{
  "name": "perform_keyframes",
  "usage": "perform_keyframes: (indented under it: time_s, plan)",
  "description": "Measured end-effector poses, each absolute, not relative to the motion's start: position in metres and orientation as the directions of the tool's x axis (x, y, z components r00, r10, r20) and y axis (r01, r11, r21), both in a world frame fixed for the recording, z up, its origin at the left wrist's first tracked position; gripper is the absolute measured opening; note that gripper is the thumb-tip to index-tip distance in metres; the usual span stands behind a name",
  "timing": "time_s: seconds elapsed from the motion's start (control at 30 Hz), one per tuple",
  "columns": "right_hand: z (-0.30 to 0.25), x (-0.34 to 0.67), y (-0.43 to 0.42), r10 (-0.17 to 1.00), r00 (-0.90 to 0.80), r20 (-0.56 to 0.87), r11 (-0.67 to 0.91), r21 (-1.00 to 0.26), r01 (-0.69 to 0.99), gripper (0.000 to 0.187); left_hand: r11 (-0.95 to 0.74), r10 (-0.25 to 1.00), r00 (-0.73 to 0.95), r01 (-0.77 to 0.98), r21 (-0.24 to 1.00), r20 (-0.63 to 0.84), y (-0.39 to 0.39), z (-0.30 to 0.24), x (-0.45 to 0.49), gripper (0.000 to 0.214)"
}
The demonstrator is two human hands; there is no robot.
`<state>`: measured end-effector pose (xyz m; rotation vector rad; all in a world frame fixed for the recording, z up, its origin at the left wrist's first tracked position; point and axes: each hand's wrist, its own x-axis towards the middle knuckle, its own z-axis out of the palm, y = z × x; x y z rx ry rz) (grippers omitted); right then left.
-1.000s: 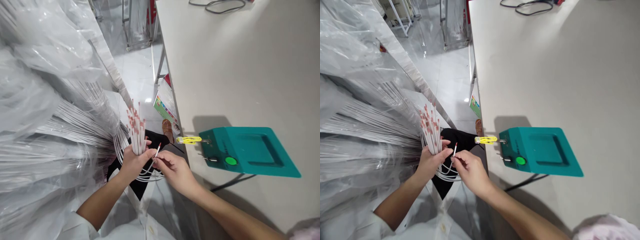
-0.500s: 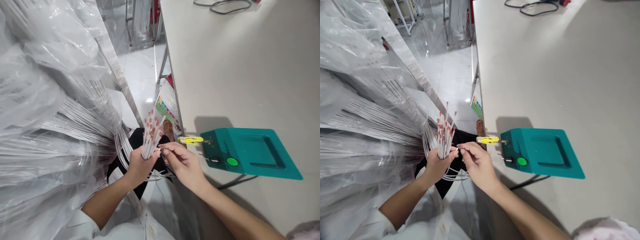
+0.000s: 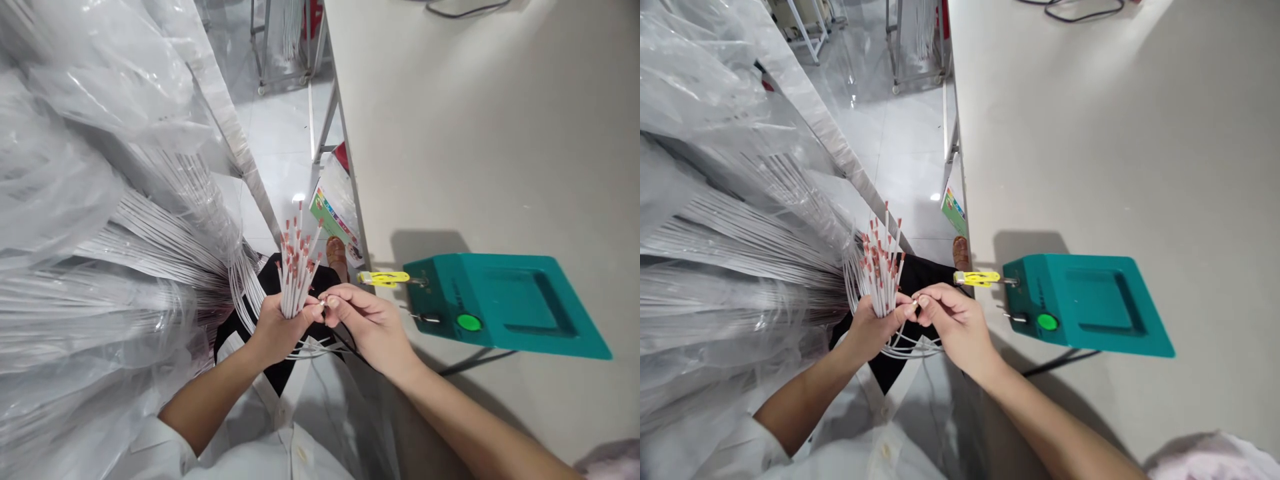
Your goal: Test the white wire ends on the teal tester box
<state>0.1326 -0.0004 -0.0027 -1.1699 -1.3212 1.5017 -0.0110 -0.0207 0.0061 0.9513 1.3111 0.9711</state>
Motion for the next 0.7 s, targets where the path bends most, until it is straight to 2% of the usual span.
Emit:
perform_keyframes:
  time_s: [0.13,0.37,0.43,0.57,0.63,0.7]
  plan:
    - [-0.003,0.133,0.001,0.945,-0.289,-0.154,-0.160,-0.987,0.003,0.022,0.346,0.937,0.061,-0.057,0.936,-0.343,-0.022,0.007,-0.013,0.028]
    - [0.010,0.143,0.001,0.978,-0.209,-0.004,0.030,-0.987,0.160,0.023,0.408,0.911,0.099,-0.096,0.908,-0.399,-0.017,0.013,-0.018,0.034]
    - [0.014,0.147,0.002,0.956,-0.286,0.059,0.124,-0.969,0.214,0.026,0.392,0.915,0.136,-0.071,0.917,-0.381,-0.017,0.012,-0.022,0.034]
    - [0.020,0.151,0.008,0.853,-0.515,0.091,0.249,-0.937,0.246,0.009,0.348,0.889,0.311,0.021,0.937,-0.337,-0.016,0.011,-0.032,0.031]
    - [0.020,0.151,0.009,0.825,-0.562,0.060,0.194,-0.964,0.182,0.011,0.337,0.862,0.389,0.038,0.941,-0.324,-0.015,0.011,-0.035,0.031]
    - [0.017,0.147,0.009,0.823,-0.568,-0.009,0.044,-0.996,0.080,0.014,0.345,0.847,0.426,0.014,0.938,-0.318,-0.013,0.011,-0.038,0.032]
